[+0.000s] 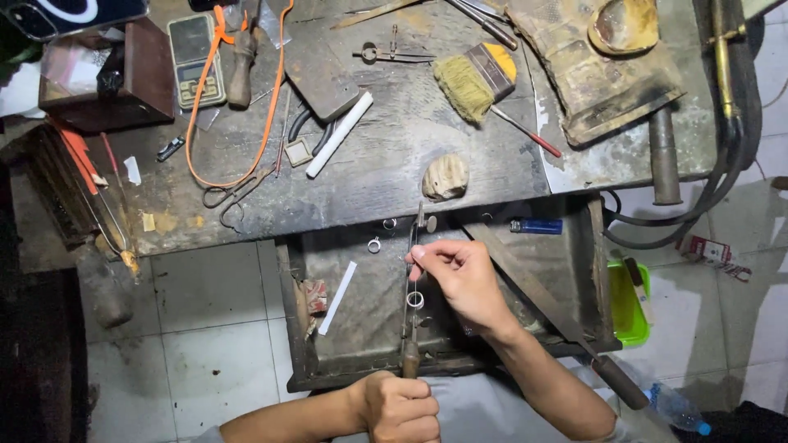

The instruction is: A person uses various tools including a file, brush, and rotary tool to finish and polish a small jewelry component at a workbench.

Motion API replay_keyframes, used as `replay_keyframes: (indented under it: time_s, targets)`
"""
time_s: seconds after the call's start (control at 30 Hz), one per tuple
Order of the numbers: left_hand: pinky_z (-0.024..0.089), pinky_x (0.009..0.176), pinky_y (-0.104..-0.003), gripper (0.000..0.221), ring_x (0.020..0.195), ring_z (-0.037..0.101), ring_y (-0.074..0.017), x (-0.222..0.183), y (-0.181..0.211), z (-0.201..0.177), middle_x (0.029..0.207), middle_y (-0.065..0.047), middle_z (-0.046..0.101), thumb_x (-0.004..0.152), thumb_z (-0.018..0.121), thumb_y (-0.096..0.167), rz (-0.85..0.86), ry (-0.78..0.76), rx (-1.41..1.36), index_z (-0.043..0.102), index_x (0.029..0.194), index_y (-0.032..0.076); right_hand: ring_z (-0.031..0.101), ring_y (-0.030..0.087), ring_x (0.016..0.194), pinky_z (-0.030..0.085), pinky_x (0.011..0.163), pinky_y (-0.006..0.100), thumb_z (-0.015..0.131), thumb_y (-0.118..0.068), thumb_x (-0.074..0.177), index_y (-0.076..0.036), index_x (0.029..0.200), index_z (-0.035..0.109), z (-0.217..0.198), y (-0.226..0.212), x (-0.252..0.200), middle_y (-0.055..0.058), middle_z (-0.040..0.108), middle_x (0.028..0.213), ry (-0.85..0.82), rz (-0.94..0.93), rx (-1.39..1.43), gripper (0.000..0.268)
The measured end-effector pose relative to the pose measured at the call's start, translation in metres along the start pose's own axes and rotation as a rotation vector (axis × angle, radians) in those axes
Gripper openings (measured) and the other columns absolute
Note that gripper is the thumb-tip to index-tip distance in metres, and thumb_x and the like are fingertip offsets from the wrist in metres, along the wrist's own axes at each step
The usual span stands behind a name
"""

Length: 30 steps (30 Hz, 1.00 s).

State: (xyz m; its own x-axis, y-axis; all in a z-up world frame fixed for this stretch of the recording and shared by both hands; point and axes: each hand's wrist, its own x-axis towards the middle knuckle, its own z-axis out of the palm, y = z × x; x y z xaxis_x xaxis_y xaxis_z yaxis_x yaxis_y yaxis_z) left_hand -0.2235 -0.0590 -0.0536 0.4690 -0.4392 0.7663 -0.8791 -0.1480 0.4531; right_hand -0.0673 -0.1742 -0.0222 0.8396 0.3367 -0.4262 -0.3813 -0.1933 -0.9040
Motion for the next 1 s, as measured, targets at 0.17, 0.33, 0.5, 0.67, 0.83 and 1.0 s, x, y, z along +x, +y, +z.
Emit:
replay_keyframes:
  time_s: [0.17,0.33,0.5,0.67,0.83,1.0]
  targets:
    - [0.020,0.052,-0.029,0.048,0.054,0.021,-0.0139,-0.003,-0.006,0.001,0.069,0.002,0.021,0.109,0.034,-0.002,0.065,-0.040,0.083,0.027,0.065,0.016,0.067,0.007,0.065,0.051,0.066,0.019,0.071,-0.015,0.093,0.001,0.081,0.081,0.002,-0.001,0.006,0.009,0.077,0.067,0.026,0.005,0.030,0.022]
    - [0.020,0.053,-0.030,0.046,0.055,0.022,-0.0139,-0.017,-0.006,0.009,0.070,0.002,0.023,0.110,0.032,-0.002,0.040,-0.107,0.089,0.030,0.066,0.015,0.055,0.005,0.056,0.042,0.054,0.019,0.071,-0.015,0.096,0.000,0.080,0.079,-0.002,0.008,0.013,0.008,0.075,0.066,0.028,0.067,0.133,0.023]
    - [0.012,0.051,-0.030,0.044,0.057,0.029,-0.0103,-0.014,-0.003,0.004,0.070,0.005,0.031,0.110,0.033,0.003,-0.077,-0.158,0.182,0.032,0.069,0.020,0.055,0.006,0.054,0.040,0.051,0.018,0.070,-0.014,0.095,0.003,0.085,0.081,-0.005,0.013,0.019,0.009,0.073,0.063,-0.012,0.098,0.135,0.023]
    - [0.023,0.053,-0.027,0.045,0.054,0.025,-0.0132,-0.005,-0.008,0.003,0.068,0.002,0.030,0.110,0.033,-0.001,0.009,-0.132,0.147,0.035,0.067,0.015,0.058,0.007,0.054,0.044,0.051,0.019,0.068,-0.011,0.095,0.002,0.083,0.080,-0.008,0.005,0.015,0.010,0.075,0.064,0.003,0.026,0.108,0.022]
    - [0.020,0.052,-0.026,0.045,0.056,0.032,-0.0124,-0.009,-0.005,-0.002,0.069,0.002,0.036,0.109,0.033,0.000,-0.046,-0.166,0.170,0.037,0.068,0.017,0.049,0.007,0.050,0.037,0.048,0.019,0.069,-0.014,0.095,0.004,0.085,0.081,-0.004,0.012,0.019,0.011,0.074,0.064,-0.010,0.141,0.151,0.024]
    - [0.024,0.054,-0.025,0.044,0.057,0.030,-0.0130,-0.015,-0.006,0.002,0.070,0.002,0.034,0.109,0.032,-0.004,-0.003,-0.171,0.139,0.037,0.069,0.016,0.056,0.007,0.051,0.040,0.047,0.019,0.068,-0.021,0.097,-0.001,0.083,0.078,-0.010,0.010,0.011,0.008,0.075,0.065,0.072,0.044,0.026,0.027]
